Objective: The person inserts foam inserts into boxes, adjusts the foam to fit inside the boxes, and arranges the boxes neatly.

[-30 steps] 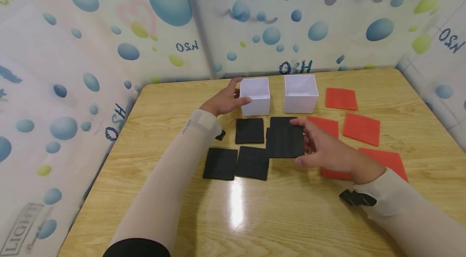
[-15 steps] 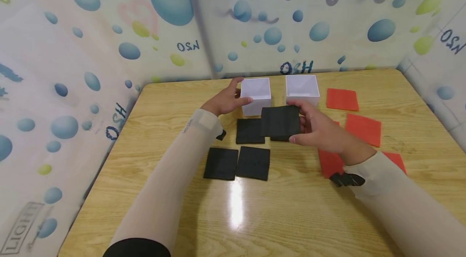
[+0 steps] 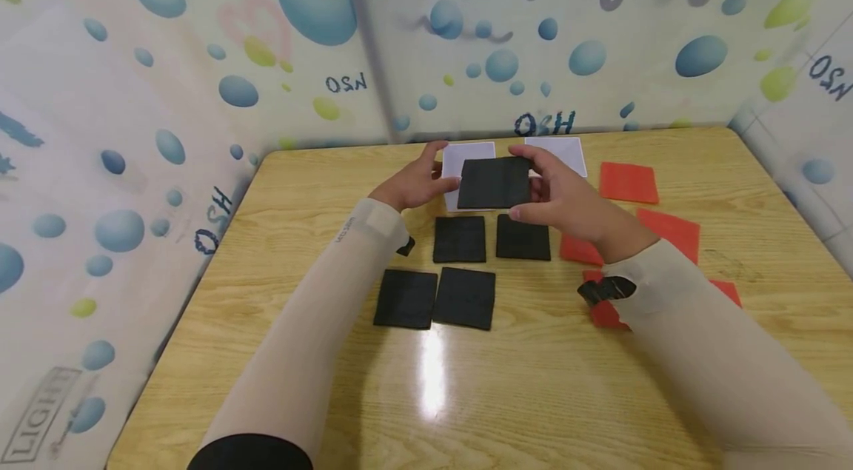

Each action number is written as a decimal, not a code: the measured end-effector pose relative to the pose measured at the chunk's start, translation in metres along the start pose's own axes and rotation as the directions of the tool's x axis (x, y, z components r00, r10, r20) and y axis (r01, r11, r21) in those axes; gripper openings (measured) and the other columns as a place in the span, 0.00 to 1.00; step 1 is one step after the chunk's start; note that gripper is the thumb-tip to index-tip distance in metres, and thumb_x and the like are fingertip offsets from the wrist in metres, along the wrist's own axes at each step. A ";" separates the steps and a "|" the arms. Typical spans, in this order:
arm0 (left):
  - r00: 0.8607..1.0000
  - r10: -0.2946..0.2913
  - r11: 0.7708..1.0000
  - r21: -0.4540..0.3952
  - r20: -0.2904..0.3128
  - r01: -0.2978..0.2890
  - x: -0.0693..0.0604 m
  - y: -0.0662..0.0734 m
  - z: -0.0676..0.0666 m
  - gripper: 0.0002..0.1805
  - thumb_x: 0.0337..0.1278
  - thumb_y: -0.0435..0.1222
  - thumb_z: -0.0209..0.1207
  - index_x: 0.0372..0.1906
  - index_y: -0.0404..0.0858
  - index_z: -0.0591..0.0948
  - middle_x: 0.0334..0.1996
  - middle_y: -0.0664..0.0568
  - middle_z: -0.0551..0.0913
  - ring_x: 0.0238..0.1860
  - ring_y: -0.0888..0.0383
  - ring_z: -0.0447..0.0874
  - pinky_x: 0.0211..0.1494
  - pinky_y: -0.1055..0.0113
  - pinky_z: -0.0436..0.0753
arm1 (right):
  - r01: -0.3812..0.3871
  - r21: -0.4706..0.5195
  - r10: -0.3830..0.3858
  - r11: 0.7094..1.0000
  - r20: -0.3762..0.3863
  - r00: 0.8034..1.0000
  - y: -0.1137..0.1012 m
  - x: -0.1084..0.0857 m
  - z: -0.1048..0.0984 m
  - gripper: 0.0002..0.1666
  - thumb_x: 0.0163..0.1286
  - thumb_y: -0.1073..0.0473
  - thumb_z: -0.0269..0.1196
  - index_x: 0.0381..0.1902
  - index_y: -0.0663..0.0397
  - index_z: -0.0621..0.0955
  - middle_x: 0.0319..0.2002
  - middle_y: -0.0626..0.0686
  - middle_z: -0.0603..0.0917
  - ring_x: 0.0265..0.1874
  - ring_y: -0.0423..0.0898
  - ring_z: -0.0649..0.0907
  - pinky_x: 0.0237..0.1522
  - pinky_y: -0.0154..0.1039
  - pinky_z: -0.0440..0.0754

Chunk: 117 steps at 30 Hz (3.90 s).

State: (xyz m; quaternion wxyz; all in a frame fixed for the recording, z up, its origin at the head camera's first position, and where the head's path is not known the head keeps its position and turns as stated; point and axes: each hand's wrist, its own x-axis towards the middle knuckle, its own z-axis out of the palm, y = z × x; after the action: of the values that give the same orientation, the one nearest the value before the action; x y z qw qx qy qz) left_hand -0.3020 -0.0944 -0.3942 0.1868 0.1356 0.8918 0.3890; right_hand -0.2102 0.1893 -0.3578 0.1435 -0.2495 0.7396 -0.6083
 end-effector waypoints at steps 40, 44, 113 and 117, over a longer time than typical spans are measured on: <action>0.999 -0.020 1.000 -0.005 0.031 0.020 0.002 0.000 -0.001 0.54 0.71 0.56 0.64 0.86 0.54 0.40 0.83 0.44 0.59 0.82 0.48 0.60 0.80 0.49 0.68 | -0.179 -0.625 0.223 0.760 -0.008 0.975 0.001 0.093 -0.028 0.56 0.74 0.42 0.66 0.87 0.45 0.49 0.85 0.60 0.54 0.69 0.69 0.73 0.70 0.69 0.70; 0.999 -0.024 1.000 0.003 0.031 0.024 0.002 0.000 -0.002 0.54 0.71 0.57 0.63 0.86 0.54 0.40 0.83 0.44 0.58 0.82 0.48 0.60 0.79 0.48 0.68 | -0.178 -0.669 0.241 0.721 0.001 0.971 0.002 0.096 -0.028 0.55 0.74 0.42 0.65 0.87 0.45 0.50 0.85 0.61 0.53 0.75 0.69 0.68 0.74 0.70 0.65; 1.000 0.002 0.999 0.049 0.029 -0.004 0.005 -0.001 -0.003 0.54 0.72 0.57 0.61 0.86 0.49 0.40 0.81 0.39 0.62 0.80 0.45 0.64 0.79 0.49 0.68 | 0.122 -0.945 0.159 0.303 0.176 0.972 0.023 0.084 0.025 0.45 0.82 0.46 0.56 0.85 0.61 0.54 0.85 0.62 0.51 0.85 0.61 0.51 0.79 0.74 0.42; 0.999 0.006 0.999 0.049 0.032 -0.008 0.004 -0.001 -0.003 0.54 0.72 0.58 0.61 0.86 0.49 0.40 0.81 0.38 0.61 0.81 0.44 0.63 0.79 0.48 0.68 | 0.115 -0.940 0.170 0.321 0.177 0.970 0.028 0.081 0.027 0.46 0.81 0.46 0.58 0.84 0.62 0.55 0.85 0.62 0.51 0.84 0.61 0.52 0.79 0.73 0.43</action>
State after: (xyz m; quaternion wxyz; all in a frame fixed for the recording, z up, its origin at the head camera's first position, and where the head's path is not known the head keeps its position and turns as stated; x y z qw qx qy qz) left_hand -0.3070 -0.0952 -0.3940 0.1960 0.1494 0.8977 0.3654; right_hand -0.2696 0.1262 -0.3838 0.0707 -0.3459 0.9353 -0.0250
